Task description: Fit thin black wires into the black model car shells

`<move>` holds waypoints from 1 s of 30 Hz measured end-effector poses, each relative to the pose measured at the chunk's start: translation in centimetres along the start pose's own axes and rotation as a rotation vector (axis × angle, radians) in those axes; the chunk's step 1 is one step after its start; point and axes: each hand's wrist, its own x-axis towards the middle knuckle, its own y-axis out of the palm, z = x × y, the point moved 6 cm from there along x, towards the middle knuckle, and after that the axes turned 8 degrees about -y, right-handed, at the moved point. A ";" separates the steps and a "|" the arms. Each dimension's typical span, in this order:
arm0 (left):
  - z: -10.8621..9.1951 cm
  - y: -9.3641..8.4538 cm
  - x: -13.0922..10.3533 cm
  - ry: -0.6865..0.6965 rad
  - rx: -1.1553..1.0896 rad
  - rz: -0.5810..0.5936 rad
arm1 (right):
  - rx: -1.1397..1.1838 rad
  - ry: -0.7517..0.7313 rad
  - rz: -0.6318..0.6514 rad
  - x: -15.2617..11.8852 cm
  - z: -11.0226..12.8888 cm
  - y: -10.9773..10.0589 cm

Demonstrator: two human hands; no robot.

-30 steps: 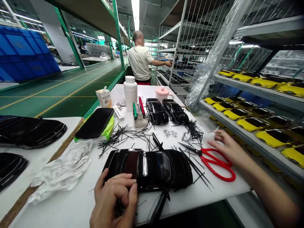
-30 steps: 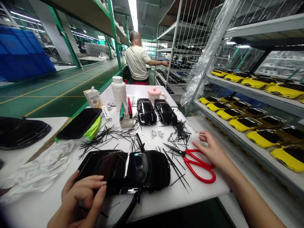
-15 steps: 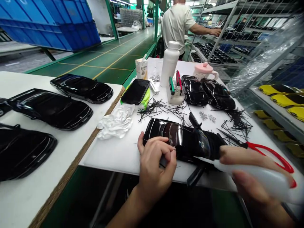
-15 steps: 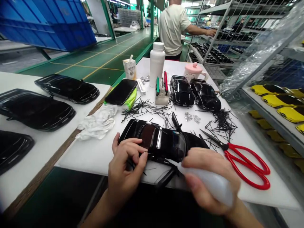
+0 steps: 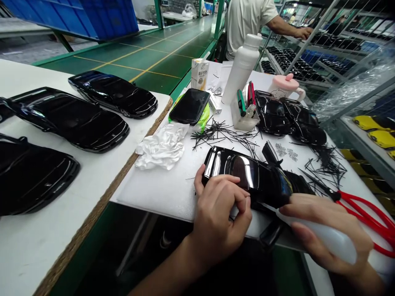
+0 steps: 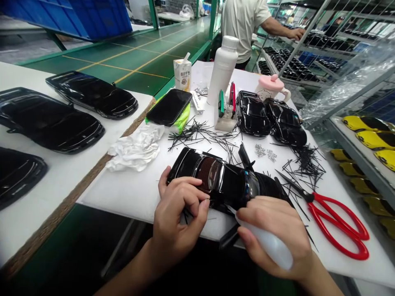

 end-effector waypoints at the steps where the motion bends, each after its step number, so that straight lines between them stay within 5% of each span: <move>1: 0.0 0.0 0.0 0.001 -0.002 0.003 | 0.002 -0.008 0.003 0.0 0.0 0.0; 30: 0.0 -0.1 0.0 -0.007 0.008 0.008 | 0.056 0.072 0.014 -0.3 -0.4 0.2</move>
